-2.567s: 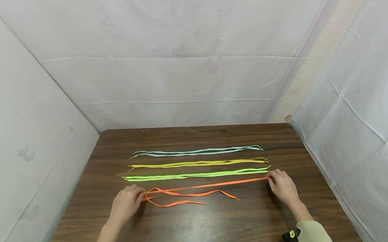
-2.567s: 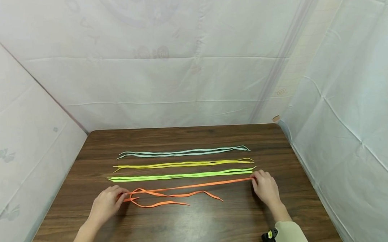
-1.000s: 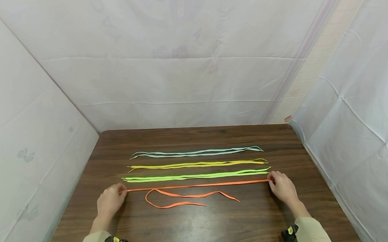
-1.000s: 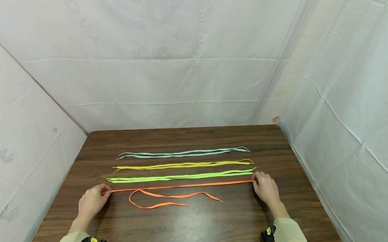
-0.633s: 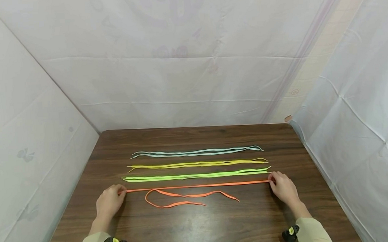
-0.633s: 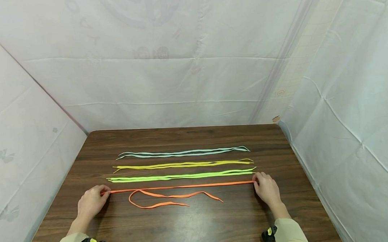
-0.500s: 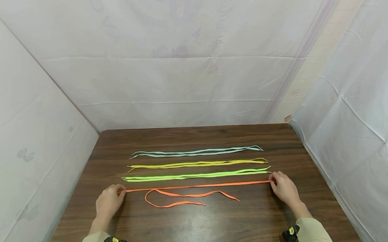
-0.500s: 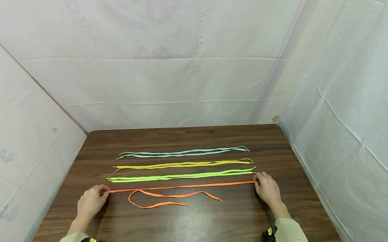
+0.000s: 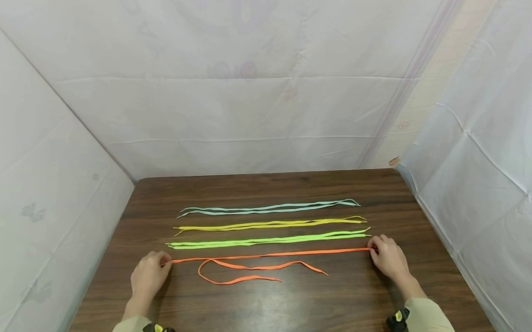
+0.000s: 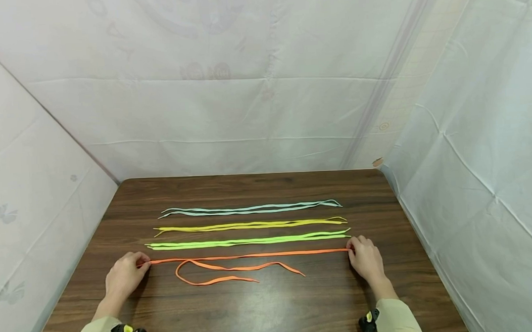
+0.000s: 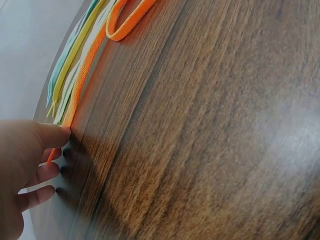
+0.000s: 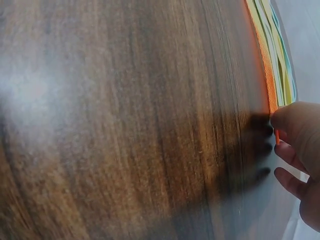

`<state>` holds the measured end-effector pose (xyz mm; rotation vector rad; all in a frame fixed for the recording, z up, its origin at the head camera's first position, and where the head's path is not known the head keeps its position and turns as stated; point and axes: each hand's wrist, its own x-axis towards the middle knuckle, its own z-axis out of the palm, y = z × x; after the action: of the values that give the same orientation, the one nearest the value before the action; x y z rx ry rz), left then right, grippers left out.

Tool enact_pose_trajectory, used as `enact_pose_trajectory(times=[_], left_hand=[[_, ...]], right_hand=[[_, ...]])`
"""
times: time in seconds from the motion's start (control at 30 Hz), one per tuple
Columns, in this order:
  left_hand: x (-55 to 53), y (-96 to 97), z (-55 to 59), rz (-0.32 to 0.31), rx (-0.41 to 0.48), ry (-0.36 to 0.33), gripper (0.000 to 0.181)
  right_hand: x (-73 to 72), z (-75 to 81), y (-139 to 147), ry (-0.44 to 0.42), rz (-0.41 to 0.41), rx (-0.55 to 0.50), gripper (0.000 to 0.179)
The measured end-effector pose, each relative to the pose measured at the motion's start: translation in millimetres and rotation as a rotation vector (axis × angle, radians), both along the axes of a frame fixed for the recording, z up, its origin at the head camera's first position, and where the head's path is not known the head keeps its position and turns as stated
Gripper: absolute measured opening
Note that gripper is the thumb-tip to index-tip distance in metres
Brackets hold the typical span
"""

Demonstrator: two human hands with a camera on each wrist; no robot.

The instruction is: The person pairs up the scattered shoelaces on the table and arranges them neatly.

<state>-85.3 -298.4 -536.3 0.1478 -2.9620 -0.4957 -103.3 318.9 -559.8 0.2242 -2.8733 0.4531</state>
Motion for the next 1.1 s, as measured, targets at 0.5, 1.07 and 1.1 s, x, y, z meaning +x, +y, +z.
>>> enact_pose_trajectory(times=[0.5, 1.07, 1.1], left_hand=[[9.1, 5.1, 8.1, -0.036, 0.003, 0.039, 0.023], [12.0, 33.6, 24.3, -0.193, -0.068, 0.126, 0.041], [12.2, 36.4, 25.4, -0.204, -0.071, 0.131, 0.041]], right_hand=[[5.1, 2.9, -4.8, 0.038, 0.043, 0.018, 0.022], [6.0, 17.7, -39.0, 0.053, 0.138, 0.020, 0.029], [6.4, 18.3, -42.1, 0.051, 0.146, 0.024, 0.029]])
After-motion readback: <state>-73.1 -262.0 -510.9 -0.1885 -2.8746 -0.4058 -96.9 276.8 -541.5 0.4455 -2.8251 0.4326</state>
